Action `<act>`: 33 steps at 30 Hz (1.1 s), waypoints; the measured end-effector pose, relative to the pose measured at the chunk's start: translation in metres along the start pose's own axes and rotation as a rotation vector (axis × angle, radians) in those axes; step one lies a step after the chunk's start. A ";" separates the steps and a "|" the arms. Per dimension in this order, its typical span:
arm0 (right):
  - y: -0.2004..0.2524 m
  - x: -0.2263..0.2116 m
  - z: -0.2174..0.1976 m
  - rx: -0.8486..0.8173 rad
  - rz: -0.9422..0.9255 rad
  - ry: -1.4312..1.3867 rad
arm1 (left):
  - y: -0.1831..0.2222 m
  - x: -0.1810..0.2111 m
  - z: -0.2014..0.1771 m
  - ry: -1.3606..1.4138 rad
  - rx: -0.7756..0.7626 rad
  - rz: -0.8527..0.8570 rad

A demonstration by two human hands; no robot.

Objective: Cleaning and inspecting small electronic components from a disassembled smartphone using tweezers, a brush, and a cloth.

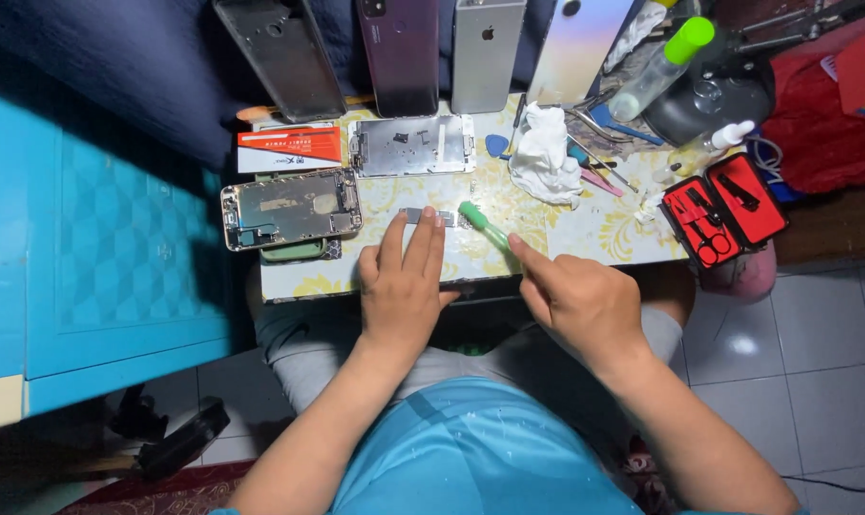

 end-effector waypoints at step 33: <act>0.004 -0.001 0.000 0.004 -0.004 -0.017 | 0.001 -0.002 0.001 -0.007 -0.006 -0.001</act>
Point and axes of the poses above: each hand's wrist, its own y-axis away from the middle knuckle, its own z-axis out of the palm, x = y × z, the point moved 9 cm from there along -y, towards the middle knuckle, and after that the axes turned 5 degrees about x, right-handed, at the moved point
